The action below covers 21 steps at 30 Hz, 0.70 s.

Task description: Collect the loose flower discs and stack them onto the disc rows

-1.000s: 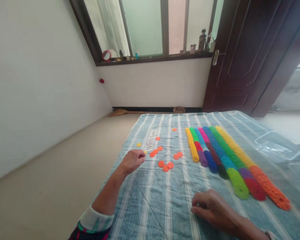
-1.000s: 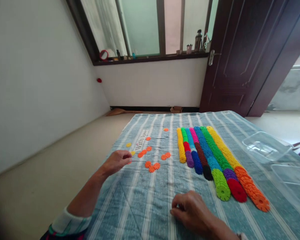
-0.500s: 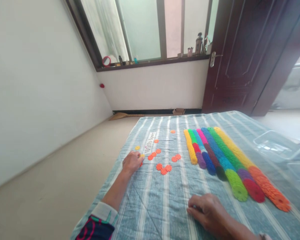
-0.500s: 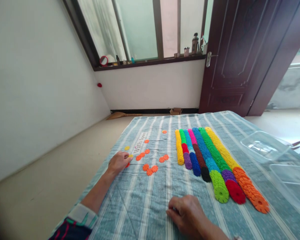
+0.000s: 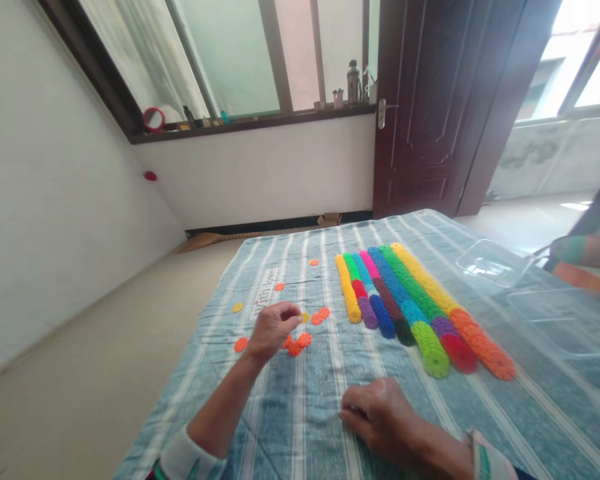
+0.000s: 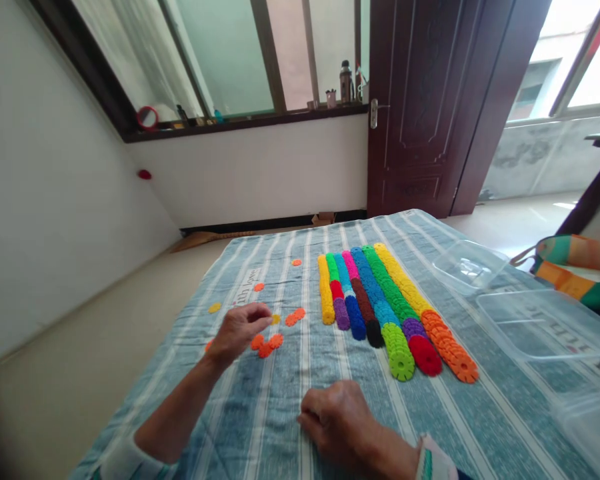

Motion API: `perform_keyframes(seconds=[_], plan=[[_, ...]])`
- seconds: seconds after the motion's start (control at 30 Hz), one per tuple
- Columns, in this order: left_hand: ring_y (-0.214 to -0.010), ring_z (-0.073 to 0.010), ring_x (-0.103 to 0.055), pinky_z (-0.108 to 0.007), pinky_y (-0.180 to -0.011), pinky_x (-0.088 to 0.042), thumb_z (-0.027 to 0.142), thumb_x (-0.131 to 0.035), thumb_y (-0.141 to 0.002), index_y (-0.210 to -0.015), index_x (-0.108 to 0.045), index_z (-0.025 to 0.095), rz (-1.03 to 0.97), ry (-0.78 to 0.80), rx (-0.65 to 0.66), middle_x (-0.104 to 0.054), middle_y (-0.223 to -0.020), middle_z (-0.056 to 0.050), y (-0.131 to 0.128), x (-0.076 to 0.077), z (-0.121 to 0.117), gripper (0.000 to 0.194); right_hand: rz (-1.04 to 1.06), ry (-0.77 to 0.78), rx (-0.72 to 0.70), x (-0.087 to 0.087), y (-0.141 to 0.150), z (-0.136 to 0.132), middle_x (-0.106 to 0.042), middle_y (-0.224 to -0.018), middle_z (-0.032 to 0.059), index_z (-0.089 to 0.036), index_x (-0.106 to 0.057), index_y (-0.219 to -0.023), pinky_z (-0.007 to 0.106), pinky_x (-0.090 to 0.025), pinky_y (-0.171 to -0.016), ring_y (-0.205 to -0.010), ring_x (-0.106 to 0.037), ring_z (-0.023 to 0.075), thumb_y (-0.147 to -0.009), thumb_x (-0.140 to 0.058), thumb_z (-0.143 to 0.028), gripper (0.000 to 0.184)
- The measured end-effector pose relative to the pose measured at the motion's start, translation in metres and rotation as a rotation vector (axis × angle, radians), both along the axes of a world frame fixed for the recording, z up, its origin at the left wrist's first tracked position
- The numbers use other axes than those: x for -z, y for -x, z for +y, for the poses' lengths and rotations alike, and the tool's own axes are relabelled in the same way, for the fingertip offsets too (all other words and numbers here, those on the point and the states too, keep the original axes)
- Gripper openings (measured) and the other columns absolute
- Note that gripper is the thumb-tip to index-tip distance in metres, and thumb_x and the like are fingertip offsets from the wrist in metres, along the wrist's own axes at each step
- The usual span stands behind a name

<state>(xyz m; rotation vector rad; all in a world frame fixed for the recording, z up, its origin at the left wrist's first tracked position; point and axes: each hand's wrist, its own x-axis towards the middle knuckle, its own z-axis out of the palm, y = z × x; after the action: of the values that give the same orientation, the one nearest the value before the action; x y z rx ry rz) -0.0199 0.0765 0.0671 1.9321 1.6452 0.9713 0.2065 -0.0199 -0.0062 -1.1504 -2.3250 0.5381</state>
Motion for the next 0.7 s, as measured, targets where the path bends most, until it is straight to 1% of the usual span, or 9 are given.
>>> perform_keyframes(seconds=[0.03,0.1,0.17,0.23,0.33,0.43,0.6,0.7], plan=[[-0.063,-0.0136,-0.057,-0.024,-0.064,-0.044,0.026,-0.057,-0.07,-0.064,-0.063,0.018,-0.013,0.009,0.075,-0.062,-0.063,0.002,-0.02,0.001,0.001,0.011,0.022,-0.001,-0.001,0.001,0.0,0.0,-0.068,-0.059,-0.0009,-0.019,-0.064,-0.068,0.024,-0.024,-0.051,-0.049,-0.056,0.0091,-0.081,-0.06,-0.025,0.015],[-0.065,-0.0132,-0.058,-0.023,-0.065,-0.045,0.021,-0.057,-0.07,-0.066,-0.066,0.018,-0.026,0.005,0.177,-0.064,-0.068,0.001,-0.054,0.007,0.006,0.011,0.056,-0.004,-0.004,0.001,0.0,0.001,-0.068,-0.059,-0.001,-0.019,-0.065,-0.069,0.024,-0.025,-0.051,-0.048,-0.055,0.0087,-0.081,-0.061,-0.024,0.013],[-0.064,-0.0124,-0.057,-0.022,-0.063,-0.044,0.016,-0.056,-0.069,-0.065,-0.067,0.017,-0.005,0.0,0.212,-0.064,-0.067,0.001,-0.079,0.014,0.013,0.012,0.066,-0.002,-0.009,0.001,0.0,0.002,-0.068,-0.059,-0.001,-0.019,-0.065,-0.069,0.023,-0.025,-0.05,-0.048,-0.055,0.0086,-0.08,-0.061,-0.023,0.012],[-0.063,-0.0116,-0.056,-0.021,-0.062,-0.043,0.013,-0.055,-0.068,-0.063,-0.066,0.017,0.03,-0.005,0.2,-0.063,-0.065,0.001,-0.093,0.022,0.021,0.013,0.06,0.003,-0.011,-0.001,-0.001,0.003,-0.068,-0.059,-0.0008,-0.019,-0.064,-0.068,0.023,-0.025,-0.05,-0.048,-0.055,0.0087,-0.08,-0.062,-0.024,0.013],[-0.062,-0.0107,-0.055,-0.021,-0.062,-0.042,0.01,-0.056,-0.066,-0.061,-0.066,0.017,0.066,-0.006,0.163,-0.061,-0.064,0.002,-0.1,0.029,0.03,0.013,0.038,0.009,-0.019,-0.005,-0.001,0.004,-0.068,-0.059,-0.0005,-0.018,-0.063,-0.067,0.024,-0.025,-0.05,-0.048,-0.054,0.0089,-0.081,-0.06,-0.025,0.015],[-0.062,-0.0105,-0.055,-0.021,-0.062,-0.042,0.011,-0.058,-0.066,-0.062,-0.066,0.017,0.078,-0.009,0.135,-0.061,-0.065,0.003,-0.101,0.033,0.032,0.011,0.015,0.017,-0.036,-0.008,-0.001,0.004,-0.067,-0.058,-0.0001,-0.018,-0.063,-0.067,0.024,-0.025,-0.05,-0.048,-0.054,0.0095,-0.082,-0.06,-0.025,0.017],[-0.065,-0.0114,-0.055,-0.022,-0.065,-0.044,0.014,-0.061,-0.068,-0.068,-0.067,0.018,0.084,-0.035,0.103,-0.061,-0.071,0.002,-0.099,0.033,0.032,0.008,-0.014,0.016,-0.021,-0.01,-0.001,0.003,-0.068,-0.06,0.0004,-0.018,-0.065,-0.069,0.024,-0.024,-0.05,-0.049,-0.055,0.0106,-0.081,-0.061,-0.027,0.015],[-0.063,-0.0117,-0.053,-0.023,-0.063,-0.042,0.016,-0.061,-0.068,-0.068,-0.062,0.018,0.129,-0.038,0.067,-0.057,-0.067,0.003,-0.095,0.032,0.03,0.003,-0.029,0.019,-0.022,-0.011,-0.001,0.004,-0.068,-0.061,0.0005,-0.019,-0.066,-0.07,0.024,-0.025,-0.05,-0.049,-0.055,0.0107,-0.081,-0.06,-0.027,0.015]])
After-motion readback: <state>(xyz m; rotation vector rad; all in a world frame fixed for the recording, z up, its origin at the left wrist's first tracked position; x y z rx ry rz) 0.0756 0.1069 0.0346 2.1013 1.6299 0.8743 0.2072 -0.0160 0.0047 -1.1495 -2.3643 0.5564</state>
